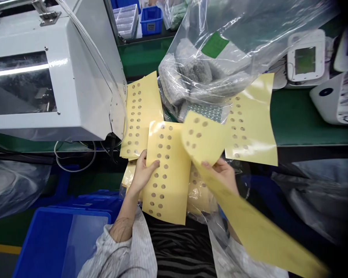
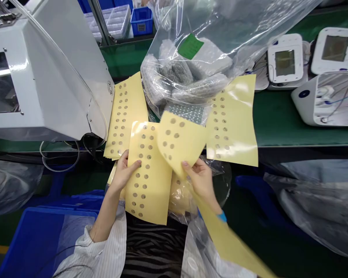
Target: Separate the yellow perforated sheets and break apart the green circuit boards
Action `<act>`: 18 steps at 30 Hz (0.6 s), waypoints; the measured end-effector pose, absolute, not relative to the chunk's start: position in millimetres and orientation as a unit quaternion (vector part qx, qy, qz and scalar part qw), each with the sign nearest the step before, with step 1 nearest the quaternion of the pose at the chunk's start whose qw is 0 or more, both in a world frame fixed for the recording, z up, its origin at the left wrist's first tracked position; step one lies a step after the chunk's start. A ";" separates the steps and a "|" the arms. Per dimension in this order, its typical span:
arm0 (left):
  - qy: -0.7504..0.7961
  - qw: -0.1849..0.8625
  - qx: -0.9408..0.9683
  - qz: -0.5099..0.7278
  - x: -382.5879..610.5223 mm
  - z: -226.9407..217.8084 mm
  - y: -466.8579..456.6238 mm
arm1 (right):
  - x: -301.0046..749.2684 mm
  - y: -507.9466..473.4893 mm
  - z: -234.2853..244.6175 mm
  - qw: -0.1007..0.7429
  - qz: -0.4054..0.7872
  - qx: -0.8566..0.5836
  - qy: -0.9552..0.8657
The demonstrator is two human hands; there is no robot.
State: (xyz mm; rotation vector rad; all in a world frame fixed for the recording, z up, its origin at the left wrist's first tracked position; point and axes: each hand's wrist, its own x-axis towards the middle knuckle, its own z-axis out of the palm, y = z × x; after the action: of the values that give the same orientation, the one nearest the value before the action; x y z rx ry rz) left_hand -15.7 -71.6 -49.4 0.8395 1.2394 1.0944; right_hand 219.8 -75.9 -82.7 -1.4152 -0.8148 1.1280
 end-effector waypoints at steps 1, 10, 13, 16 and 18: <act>0.538 0.591 0.365 0.477 -14.3 -48.4 -71.2 | 209.8 -76.7 -85.6 0.542 0.499 -0.586 -0.337; 0.542 0.544 0.396 0.503 -16.0 -50.1 -71.8 | 186.6 -79.8 -85.1 0.556 0.510 -0.587 -0.293; 0.538 0.544 0.391 0.511 -21.6 -54.1 -72.6 | 196.9 -79.5 -84.6 0.577 0.418 -0.622 -0.325; 0.551 0.537 0.380 0.513 -27.5 -57.5 -72.6 | 220.4 -75.8 -86.5 0.592 0.344 -0.647 -0.334; 0.549 0.543 0.373 0.515 -31.3 -58.4 -72.4 | 241.8 -72.3 -87.9 0.535 0.288 -0.712 -0.353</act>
State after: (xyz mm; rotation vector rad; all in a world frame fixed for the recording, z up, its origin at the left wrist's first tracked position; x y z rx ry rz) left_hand -31.3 -72.4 -58.4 0.8847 1.3041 1.2226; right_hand 241.8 -72.3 -87.9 -1.6962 -0.8404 0.6861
